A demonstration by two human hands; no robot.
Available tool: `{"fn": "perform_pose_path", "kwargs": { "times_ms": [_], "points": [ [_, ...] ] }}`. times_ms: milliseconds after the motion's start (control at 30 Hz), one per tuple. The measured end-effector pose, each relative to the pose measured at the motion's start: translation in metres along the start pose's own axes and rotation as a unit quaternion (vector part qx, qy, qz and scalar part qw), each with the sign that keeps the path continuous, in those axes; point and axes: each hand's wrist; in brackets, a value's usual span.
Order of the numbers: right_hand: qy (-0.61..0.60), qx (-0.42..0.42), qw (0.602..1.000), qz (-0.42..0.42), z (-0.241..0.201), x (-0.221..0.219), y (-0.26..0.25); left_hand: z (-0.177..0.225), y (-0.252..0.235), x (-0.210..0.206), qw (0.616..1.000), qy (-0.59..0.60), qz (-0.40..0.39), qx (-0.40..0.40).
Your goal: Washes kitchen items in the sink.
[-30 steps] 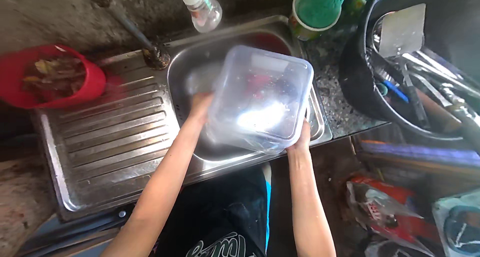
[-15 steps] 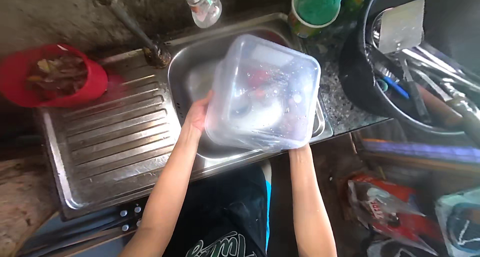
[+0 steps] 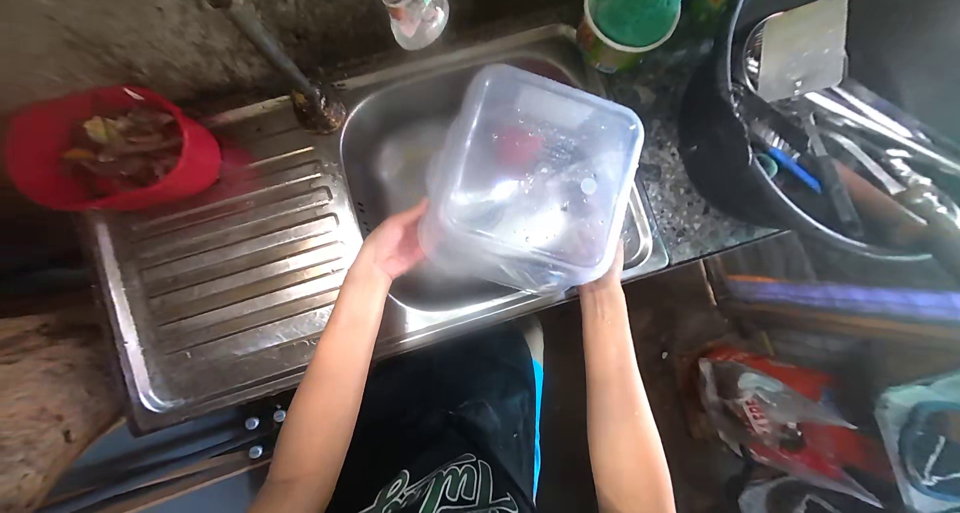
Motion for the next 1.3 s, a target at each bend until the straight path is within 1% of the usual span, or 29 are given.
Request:
{"fn": "perform_pose_path", "kwargs": {
  "times_ms": [67,133,200,267,333,433,500,567,600,633,667,700,733,767,800,833,867,933,967,1033,1100,1200,1267,1300],
  "points": [
    [0.009,-0.001,1.0,-0.007,0.0,-0.001,0.002,-0.002,0.007,0.001,1.0,-0.014,0.023,-0.004],
    [0.025,0.004,1.0,0.001,0.0,-0.003,0.003,-0.006,0.009,0.004,0.998,-0.038,0.019,-0.035],
    [0.038,0.006,0.999,0.012,0.0,-0.006,0.004,-0.01,0.009,0.002,0.997,-0.034,0.029,-0.065],
    [0.043,0.004,0.999,0.009,0.0,-0.006,0.004,-0.011,0.008,-0.004,0.994,-0.031,0.064,-0.083],
    [0.041,0.0,0.999,0.002,-0.001,-0.004,0.003,-0.012,0.006,-0.006,0.986,-0.063,0.107,-0.107],
    [0.015,0.002,1.0,-0.02,0.0,-0.002,0.003,-0.015,0.008,-0.009,0.958,-0.155,0.18,-0.158],
    [0.011,0.006,0.999,-0.03,0.0,0.001,0.005,-0.019,0.009,-0.01,0.926,-0.225,0.227,-0.202],
    [0.036,0.007,0.999,-0.023,0.003,0.006,0.007,-0.028,0.014,-0.017,0.889,-0.264,0.277,-0.254],
    [0.067,0.001,0.998,-0.008,0.006,0.009,0.006,-0.032,0.014,-0.022,0.879,-0.247,0.302,-0.273],
    [0.108,-0.003,0.994,0.013,0.008,0.009,0.004,-0.036,0.014,-0.028,0.882,-0.198,0.32,-0.285],
    [0.115,-0.002,0.993,0.035,0.014,0.008,0.0,-0.039,0.014,-0.036,0.896,-0.118,0.317,-0.289],
    [0.09,-0.005,0.995,0.041,0.02,0.008,-0.003,-0.04,0.017,-0.044,0.917,-0.014,0.279,-0.283],
    [0.062,-0.019,0.997,0.037,0.027,0.01,-0.007,-0.04,0.023,-0.052,0.935,0.098,0.218,-0.263],
    [0.036,-0.032,0.998,0.034,0.032,0.011,-0.009,-0.039,0.028,-0.057,0.939,0.196,0.153,-0.236],
    [0.023,-0.043,0.998,0.032,0.035,0.012,-0.01,-0.04,0.033,-0.059,0.932,0.268,0.11,-0.217],
    [0.023,-0.052,0.998,0.02,0.035,0.013,-0.01,-0.043,0.037,-0.06,0.923,0.312,0.087,-0.209],
    [0.028,-0.059,0.998,-0.012,0.033,0.014,-0.008,-0.045,0.041,-0.061,0.915,0.337,0.077,-0.208],
    [0.053,-0.068,0.994,-0.071,0.028,0.016,-0.007,-0.052,0.045,-0.063,0.902,0.371,0.076,-0.207],
    [0.093,-0.058,0.988,-0.105,0.022,0.015,-0.008,-0.055,0.045,-0.064,0.898,0.381,0.079,-0.205],
    [0.215,-0.026,0.967,-0.136,0.015,0.014,-0.017,-0.06,0.043,-0.062,0.905,0.368,0.087,-0.195],
    [0.28,-0.006,0.948,-0.149,0.007,0.013,-0.029,-0.063,0.039,-0.059,0.925,0.314,0.112,-0.184],
    [0.254,-0.007,0.96,-0.117,-0.028,-0.01,-0.03,-0.061,0.038,-0.057,0.951,0.177,0.154,-0.2],
    [0.243,0.003,0.965,-0.097,-0.048,-0.025,-0.033,-0.06,0.044,-0.058,0.956,0.06,0.156,-0.242],
    [0.253,0.013,0.964,-0.086,-0.055,-0.03,-0.036,-0.06,0.047,-0.059,0.95,-0.003,0.152,-0.273]
  ]
}}
Point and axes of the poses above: each hand's wrist, its own y-axis away from the middle knuckle, its own x-axis out of the back of the hand, z = x × y, and after that the axes turned 8 degrees about x, right-handed
